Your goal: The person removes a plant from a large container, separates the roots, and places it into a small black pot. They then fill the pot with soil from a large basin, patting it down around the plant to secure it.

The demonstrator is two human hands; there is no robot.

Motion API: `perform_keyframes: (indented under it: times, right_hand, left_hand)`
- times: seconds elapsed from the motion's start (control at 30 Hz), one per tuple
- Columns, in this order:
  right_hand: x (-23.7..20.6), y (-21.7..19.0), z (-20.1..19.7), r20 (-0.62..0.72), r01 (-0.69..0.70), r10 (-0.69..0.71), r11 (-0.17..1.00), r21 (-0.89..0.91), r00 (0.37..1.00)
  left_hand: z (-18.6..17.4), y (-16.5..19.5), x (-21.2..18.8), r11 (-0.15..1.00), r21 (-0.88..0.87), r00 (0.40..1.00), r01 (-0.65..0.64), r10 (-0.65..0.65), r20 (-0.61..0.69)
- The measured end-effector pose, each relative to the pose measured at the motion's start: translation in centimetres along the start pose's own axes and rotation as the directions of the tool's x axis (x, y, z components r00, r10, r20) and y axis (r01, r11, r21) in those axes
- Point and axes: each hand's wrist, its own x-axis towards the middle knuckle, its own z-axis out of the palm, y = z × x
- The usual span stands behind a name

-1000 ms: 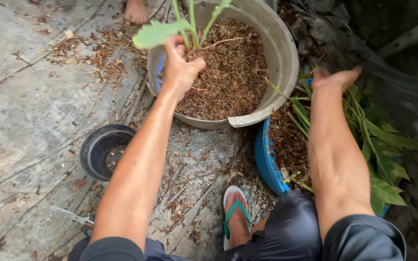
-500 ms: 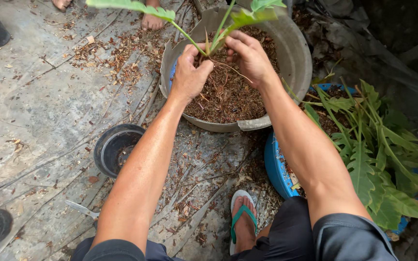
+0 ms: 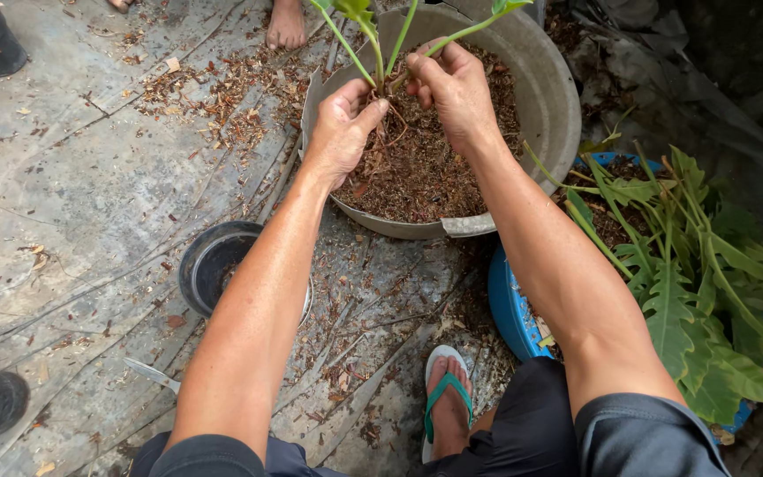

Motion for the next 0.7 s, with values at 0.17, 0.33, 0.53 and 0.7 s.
perform_keyframes:
  times: [0.17,0.33,0.53,0.7]
  right_hand:
    - [-0.4,-0.6,0.3,0.099,-0.004,0.005,1.0,-0.01,0.995]
    - [-1.4,-0.6,1.2,0.199,0.177,-0.149,0.975,-0.134,0.969]
    - [-4.3,0.6,4.0,0.273,0.61,-0.551,0.643,-0.463,0.789]
    - [-8.0,1.0,5.1,0.34,0.622,-0.526,0.591,-0.514,0.78]
  left_hand:
    - [0.4,0.1,-0.1,0.998,0.022,0.995,0.059,-0.057,-0.08]
    - [0.3,1.0,-0.1,0.994,-0.085,0.983,0.071,-0.084,-0.165]
    - [-0.2,1.0,0.5,0.918,-0.328,0.886,0.22,-0.329,-0.326]
    - [-2.6,0.5,0.1,0.911,-0.361,0.831,0.198,-0.351,-0.431]
